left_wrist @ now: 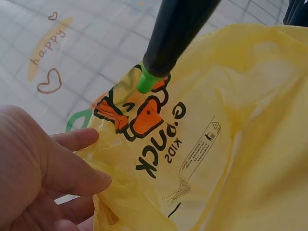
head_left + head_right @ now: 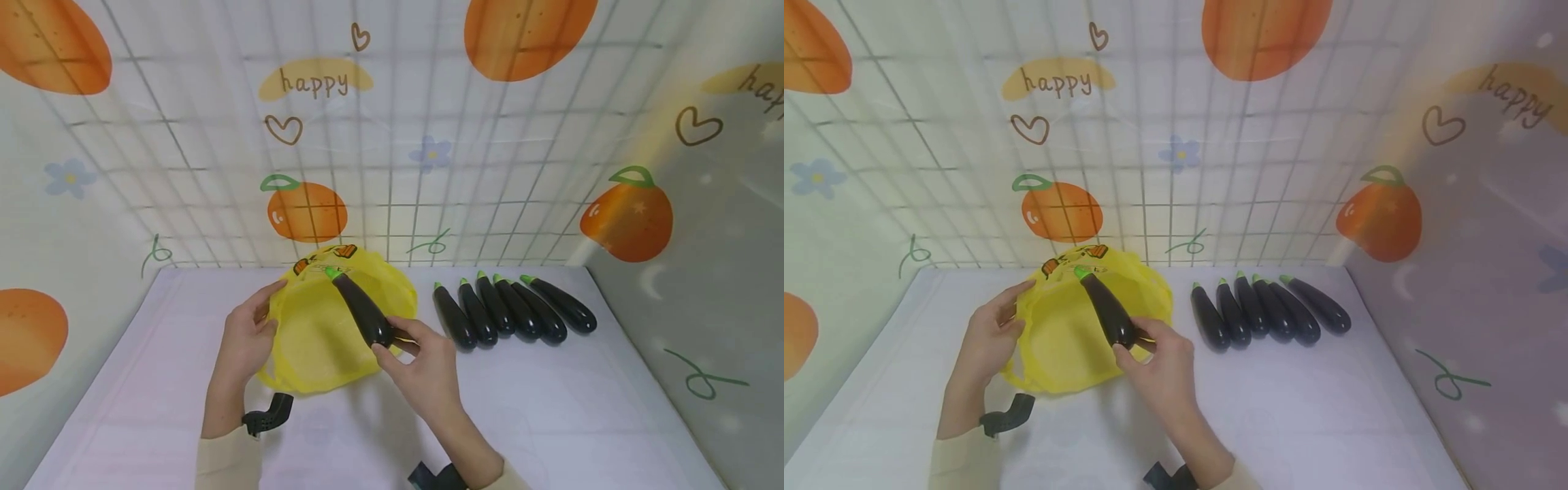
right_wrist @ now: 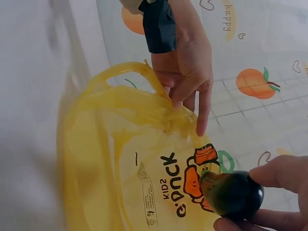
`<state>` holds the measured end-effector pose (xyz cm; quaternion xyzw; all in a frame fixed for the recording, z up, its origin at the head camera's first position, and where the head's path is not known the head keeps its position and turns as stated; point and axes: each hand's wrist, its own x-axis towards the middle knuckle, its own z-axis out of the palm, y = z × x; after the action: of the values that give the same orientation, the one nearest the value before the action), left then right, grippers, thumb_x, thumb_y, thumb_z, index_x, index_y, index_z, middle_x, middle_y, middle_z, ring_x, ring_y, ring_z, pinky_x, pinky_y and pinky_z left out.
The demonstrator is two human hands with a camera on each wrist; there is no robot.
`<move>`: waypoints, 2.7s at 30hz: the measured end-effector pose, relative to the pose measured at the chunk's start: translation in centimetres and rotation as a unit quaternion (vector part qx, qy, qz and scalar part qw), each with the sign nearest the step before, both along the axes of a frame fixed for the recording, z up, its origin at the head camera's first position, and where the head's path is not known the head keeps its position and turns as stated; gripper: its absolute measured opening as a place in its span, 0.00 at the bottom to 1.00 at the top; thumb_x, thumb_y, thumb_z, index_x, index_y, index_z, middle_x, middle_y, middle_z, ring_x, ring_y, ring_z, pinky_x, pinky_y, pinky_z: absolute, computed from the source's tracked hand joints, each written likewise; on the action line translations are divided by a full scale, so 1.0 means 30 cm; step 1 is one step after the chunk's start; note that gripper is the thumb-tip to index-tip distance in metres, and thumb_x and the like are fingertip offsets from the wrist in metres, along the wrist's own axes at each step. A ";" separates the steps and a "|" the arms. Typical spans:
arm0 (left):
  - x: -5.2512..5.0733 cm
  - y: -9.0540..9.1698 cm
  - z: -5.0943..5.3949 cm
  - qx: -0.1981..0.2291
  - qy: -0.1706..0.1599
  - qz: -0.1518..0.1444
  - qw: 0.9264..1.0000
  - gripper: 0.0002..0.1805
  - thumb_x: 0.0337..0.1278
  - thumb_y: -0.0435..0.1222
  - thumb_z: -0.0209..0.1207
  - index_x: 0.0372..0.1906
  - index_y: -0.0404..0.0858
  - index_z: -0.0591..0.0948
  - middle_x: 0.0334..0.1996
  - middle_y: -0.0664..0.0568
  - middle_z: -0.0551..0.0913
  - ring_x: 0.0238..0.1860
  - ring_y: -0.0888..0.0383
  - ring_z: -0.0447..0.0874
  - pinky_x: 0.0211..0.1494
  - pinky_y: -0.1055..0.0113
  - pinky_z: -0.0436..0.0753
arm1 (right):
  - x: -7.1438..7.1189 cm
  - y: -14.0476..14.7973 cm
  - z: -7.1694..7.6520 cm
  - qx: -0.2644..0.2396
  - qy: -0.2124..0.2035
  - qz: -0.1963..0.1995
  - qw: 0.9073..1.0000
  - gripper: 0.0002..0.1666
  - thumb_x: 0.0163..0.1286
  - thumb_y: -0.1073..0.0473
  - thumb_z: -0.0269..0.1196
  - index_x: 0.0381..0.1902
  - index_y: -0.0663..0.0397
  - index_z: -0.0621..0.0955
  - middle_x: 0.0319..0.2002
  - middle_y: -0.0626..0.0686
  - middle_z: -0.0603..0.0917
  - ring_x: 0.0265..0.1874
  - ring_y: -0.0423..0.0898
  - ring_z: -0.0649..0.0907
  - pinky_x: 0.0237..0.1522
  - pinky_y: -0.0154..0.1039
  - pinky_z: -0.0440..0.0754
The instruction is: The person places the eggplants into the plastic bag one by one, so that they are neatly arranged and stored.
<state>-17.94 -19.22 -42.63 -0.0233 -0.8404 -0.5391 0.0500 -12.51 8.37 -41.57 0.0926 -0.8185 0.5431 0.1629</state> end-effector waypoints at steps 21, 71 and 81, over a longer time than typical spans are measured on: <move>-0.009 0.010 -0.013 -0.014 0.023 -0.013 1.000 0.36 0.68 0.17 0.49 0.77 0.46 0.73 0.74 0.41 0.73 0.74 0.43 0.71 0.73 0.48 0.74 | -0.049 -0.098 -0.082 -0.017 -0.040 0.019 0.999 0.22 0.59 0.66 0.78 0.52 0.65 0.88 0.46 0.58 0.90 0.43 0.52 0.91 0.46 0.46 0.90; -0.015 0.005 -0.015 0.008 0.025 -0.007 1.000 0.36 0.66 0.17 0.54 0.75 0.45 0.75 0.70 0.39 0.77 0.68 0.42 0.78 0.64 0.50 0.83 | -0.164 -0.388 -0.283 0.062 -0.115 0.026 0.991 0.18 0.60 0.62 0.79 0.46 0.65 0.89 0.32 0.51 0.88 0.27 0.39 0.81 0.30 0.30 0.83; -0.019 0.014 -0.009 0.000 0.025 -0.008 1.000 0.37 0.65 0.16 0.52 0.75 0.46 0.75 0.72 0.43 0.75 0.71 0.44 0.76 0.67 0.52 0.81 | -0.171 -0.415 -0.299 0.060 -0.102 0.029 0.993 0.18 0.58 0.63 0.79 0.45 0.66 0.89 0.33 0.54 0.90 0.29 0.41 0.86 0.31 0.31 0.85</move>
<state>-18.51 -18.81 -42.90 -0.0431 -0.8386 -0.5389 0.0667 -17.65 -4.08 -50.53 0.0698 -0.8590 0.5041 0.0570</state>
